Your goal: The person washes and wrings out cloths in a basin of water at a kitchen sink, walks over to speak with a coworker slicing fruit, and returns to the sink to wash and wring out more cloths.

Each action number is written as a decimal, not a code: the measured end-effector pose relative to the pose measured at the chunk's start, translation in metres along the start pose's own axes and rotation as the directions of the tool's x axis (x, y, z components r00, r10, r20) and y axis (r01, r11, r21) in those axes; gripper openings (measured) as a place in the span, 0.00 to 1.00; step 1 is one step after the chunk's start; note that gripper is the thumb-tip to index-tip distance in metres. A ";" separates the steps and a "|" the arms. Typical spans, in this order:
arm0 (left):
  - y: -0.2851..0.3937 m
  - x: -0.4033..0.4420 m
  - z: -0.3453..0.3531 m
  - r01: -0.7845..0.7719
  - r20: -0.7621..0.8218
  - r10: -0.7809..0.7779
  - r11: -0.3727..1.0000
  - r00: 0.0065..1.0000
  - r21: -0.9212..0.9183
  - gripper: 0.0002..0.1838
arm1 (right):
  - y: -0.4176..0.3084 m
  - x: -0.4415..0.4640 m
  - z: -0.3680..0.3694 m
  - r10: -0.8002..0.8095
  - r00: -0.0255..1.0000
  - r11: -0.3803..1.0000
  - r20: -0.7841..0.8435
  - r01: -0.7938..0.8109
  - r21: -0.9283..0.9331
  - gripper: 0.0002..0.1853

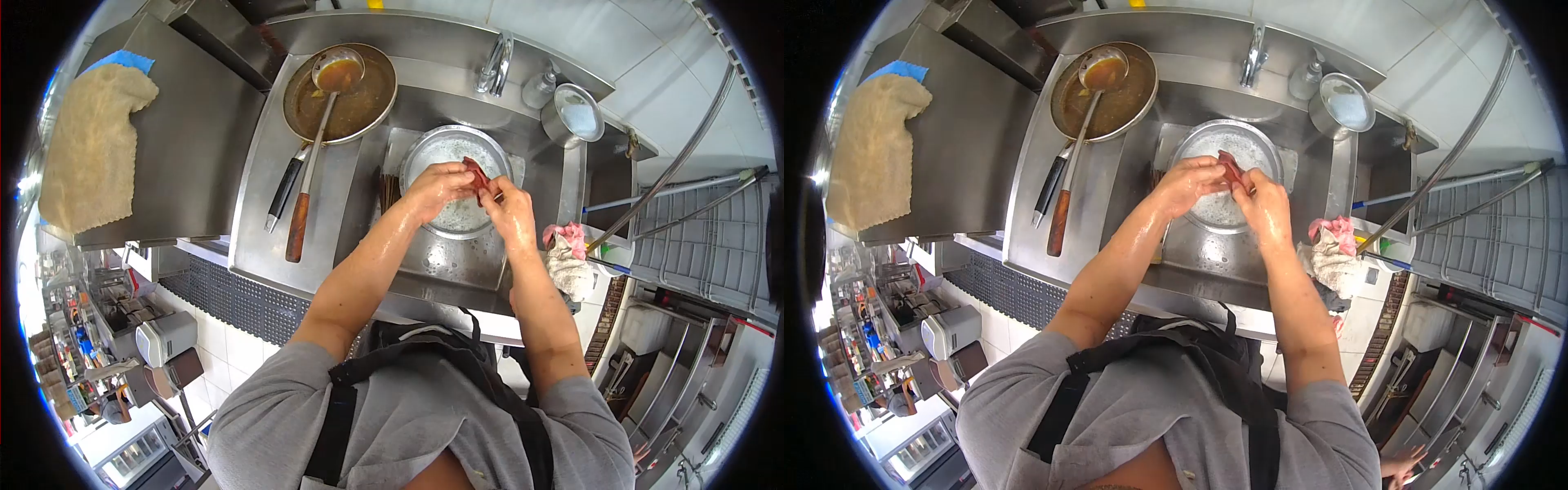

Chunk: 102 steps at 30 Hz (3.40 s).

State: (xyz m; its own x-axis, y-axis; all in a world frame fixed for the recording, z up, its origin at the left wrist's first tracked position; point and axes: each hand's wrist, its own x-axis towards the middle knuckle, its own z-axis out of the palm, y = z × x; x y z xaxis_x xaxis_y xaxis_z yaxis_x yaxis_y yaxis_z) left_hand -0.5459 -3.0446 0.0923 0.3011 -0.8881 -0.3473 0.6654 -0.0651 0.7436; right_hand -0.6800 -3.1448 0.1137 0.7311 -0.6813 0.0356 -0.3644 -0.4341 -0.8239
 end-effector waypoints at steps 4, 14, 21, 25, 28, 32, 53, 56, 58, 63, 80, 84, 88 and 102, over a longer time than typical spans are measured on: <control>-0.010 0.022 -0.014 -0.048 -0.090 0.071 0.969 0.993 0.243 0.08 | 0.019 0.018 -0.018 -0.112 0.992 0.961 0.061 0.124 -0.249 0.06; -0.021 0.065 -0.020 0.124 -0.085 0.264 -0.135 0.961 0.983 0.13 | 0.019 0.015 -0.004 0.040 0.993 0.999 0.114 -0.039 -0.010 0.05; -0.097 0.104 -0.067 0.017 -0.241 0.154 0.812 0.958 0.584 0.08 | 0.068 0.002 -0.032 0.103 0.995 0.987 -0.013 -0.104 -0.120 0.05; -0.096 0.104 -0.059 -0.050 -0.121 0.350 0.443 0.929 0.895 0.08 | 0.105 0.011 -0.044 0.245 0.963 0.961 -0.114 -0.257 -0.098 0.06; -0.109 0.125 -0.075 0.024 -0.122 0.419 0.232 0.900 0.972 0.09 | 0.117 0.010 -0.030 0.042 0.981 0.964 -0.192 -0.090 -0.249 0.15; -0.191 0.148 -0.127 0.040 -0.019 0.091 -0.235 0.996 0.971 0.12 | 0.104 -0.021 0.001 0.040 0.998 0.986 -0.040 -0.046 -0.162 0.21; 0.019 -0.025 0.012 -0.130 -0.240 0.147 0.988 0.960 0.084 0.12 | 0.099 0.026 0.058 0.252 0.965 0.955 0.070 -0.260 0.143 0.24; -0.035 -0.010 -0.049 -0.115 -0.404 0.038 0.979 0.914 -0.168 0.15 | 0.071 0.027 0.056 0.207 0.978 0.942 0.003 -0.200 0.268 0.16; -0.052 0.000 -0.050 0.144 -0.408 -0.316 0.906 0.857 -0.398 0.18 | 0.058 0.018 0.063 0.149 0.988 0.928 0.047 -0.156 0.338 0.17; -0.065 0.033 -0.035 0.150 -0.114 -0.275 0.774 0.955 -0.616 0.13 | 0.010 -0.039 0.044 0.089 0.996 0.960 0.008 -0.088 0.266 0.28; 0.025 0.025 0.030 -0.026 0.320 0.022 1.000 0.947 0.009 0.27 | 0.030 0.034 0.000 -0.504 0.864 0.849 0.014 0.499 -0.174 0.18; 0.043 0.032 0.019 0.303 0.232 -0.427 0.852 0.874 0.426 0.29 | 0.014 0.057 -0.008 -0.547 0.776 0.696 0.314 0.630 -0.345 0.12; 0.000 0.052 0.004 -0.028 0.009 0.057 0.336 0.998 0.941 0.30 | 0.035 0.064 0.012 -0.372 0.820 0.680 0.436 0.560 -0.473 0.12; -0.185 0.033 -0.084 0.192 -0.152 0.535 -0.020 0.831 0.981 0.38 | 0.131 -0.086 0.066 0.530 0.842 0.823 0.103 -0.480 -0.305 0.20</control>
State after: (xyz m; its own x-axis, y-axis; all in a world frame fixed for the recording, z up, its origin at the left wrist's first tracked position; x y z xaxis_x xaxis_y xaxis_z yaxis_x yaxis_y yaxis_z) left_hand -0.6016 -3.0243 -0.1044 0.7102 -0.7036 0.0225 -0.6254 -0.6159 0.4790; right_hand -0.7521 -3.1040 -0.0346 0.4822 -0.7427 -0.4646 -0.8266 -0.2101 -0.5221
